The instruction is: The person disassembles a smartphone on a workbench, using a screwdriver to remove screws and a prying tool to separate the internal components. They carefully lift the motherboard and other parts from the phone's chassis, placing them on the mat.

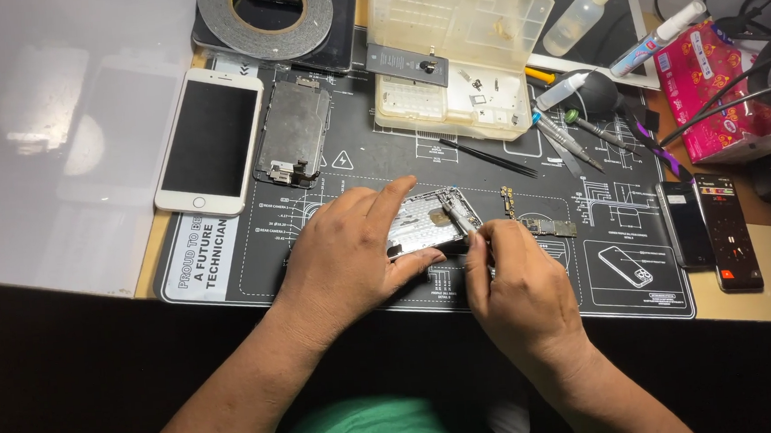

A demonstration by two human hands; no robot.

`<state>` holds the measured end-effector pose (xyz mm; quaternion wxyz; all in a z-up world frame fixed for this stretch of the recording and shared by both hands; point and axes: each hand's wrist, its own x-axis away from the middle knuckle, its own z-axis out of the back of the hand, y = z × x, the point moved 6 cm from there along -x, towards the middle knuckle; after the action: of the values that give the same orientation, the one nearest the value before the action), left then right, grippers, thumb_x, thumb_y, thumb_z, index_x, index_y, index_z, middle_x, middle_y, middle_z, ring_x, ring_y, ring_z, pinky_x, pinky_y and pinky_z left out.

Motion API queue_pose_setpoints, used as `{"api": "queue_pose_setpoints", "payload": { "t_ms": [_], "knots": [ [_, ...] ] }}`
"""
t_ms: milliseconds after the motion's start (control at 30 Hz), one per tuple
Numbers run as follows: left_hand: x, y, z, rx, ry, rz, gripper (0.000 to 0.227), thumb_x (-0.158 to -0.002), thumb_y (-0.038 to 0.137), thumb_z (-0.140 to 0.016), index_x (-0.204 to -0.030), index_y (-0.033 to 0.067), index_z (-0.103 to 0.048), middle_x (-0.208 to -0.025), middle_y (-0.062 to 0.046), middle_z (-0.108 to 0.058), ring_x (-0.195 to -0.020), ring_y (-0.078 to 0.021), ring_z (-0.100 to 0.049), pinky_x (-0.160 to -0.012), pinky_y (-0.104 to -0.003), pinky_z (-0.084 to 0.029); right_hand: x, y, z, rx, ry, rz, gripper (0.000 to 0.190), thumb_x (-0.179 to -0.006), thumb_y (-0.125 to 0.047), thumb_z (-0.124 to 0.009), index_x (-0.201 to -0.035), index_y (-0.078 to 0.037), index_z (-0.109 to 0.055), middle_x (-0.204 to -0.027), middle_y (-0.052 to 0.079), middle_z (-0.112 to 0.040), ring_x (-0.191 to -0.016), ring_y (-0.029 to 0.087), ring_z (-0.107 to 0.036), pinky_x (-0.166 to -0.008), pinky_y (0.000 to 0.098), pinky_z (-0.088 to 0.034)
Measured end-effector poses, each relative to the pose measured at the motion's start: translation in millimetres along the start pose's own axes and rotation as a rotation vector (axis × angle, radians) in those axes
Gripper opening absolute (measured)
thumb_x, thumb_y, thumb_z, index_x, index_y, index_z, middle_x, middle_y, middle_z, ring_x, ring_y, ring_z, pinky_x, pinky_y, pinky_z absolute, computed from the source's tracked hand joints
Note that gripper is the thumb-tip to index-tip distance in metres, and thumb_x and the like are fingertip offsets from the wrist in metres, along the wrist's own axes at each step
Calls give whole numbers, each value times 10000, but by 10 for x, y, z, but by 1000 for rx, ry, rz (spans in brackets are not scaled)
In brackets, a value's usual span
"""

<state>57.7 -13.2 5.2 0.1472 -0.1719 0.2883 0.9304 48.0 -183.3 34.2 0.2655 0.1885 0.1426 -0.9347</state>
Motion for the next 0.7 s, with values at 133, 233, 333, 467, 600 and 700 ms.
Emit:
{"api": "queue_pose_setpoints", "payload": {
  "t_ms": [133, 233, 333, 467, 600, 700],
  "knots": [
    [7, -2, -9, -27, 13, -14, 811, -810, 606, -801, -1387, 88, -566, -887, -57, -654, -830, -249, -612, -697, -406, -530, -26, 29, 14, 76, 38, 33, 229, -1100, -156, -478, -958, -33, -609, -742, 62, -565, -579, 225, -535, -455, 372, -436],
    [0, 1, 4, -12, 22, -13, 800, -811, 599, -800, -1381, 85, -572, -889, -55, -658, -833, -256, -617, -705, -417, -531, -62, -9, 34, 4, 16, 5, 232, -1030, -202, -586, -1091, 21, -608, -940, 136, -641, -764, 275, -636, -552, 386, -537],
    [-9, -6, 7, -4, 17, 4, 771, -797, 594, -817, -1347, 110, -577, -867, -48, -648, -820, -260, -614, -658, -429, -526, -60, -26, 1, 20, 33, 58, 106, -1028, -80, -566, -1010, 14, -611, -879, 109, -617, -730, 245, -599, -513, 353, -509],
    [-15, 1, 22, 17, 10, 6, 773, -804, 597, -804, -1353, 105, -570, -905, -57, -676, -840, -267, -632, -688, -430, -531, -102, -39, 48, 27, 47, 38, 183, -1059, -162, -549, -986, -5, -608, -838, 101, -586, -686, 259, -576, -511, 375, -481],
    [-18, 1, 27, 16, 8, 9, 774, -797, 589, -820, -1346, 105, -568, -905, -66, -674, -822, -264, -631, -676, -422, -531, -98, -46, 22, -6, 41, 36, 110, -1004, -92, -619, -1037, 10, -640, -904, 111, -629, -663, 234, -612, -458, 336, -523],
    [-21, 3, 35, 19, 12, 11, 763, -805, 583, -815, -1342, 99, -570, -911, -69, -674, -831, -270, -634, -666, -431, -533, -71, -23, -14, 19, 56, 7, 96, -1015, -100, -616, -1034, -11, -649, -893, 86, -639, -694, 231, -616, -470, 362, -519]
  ]
}}
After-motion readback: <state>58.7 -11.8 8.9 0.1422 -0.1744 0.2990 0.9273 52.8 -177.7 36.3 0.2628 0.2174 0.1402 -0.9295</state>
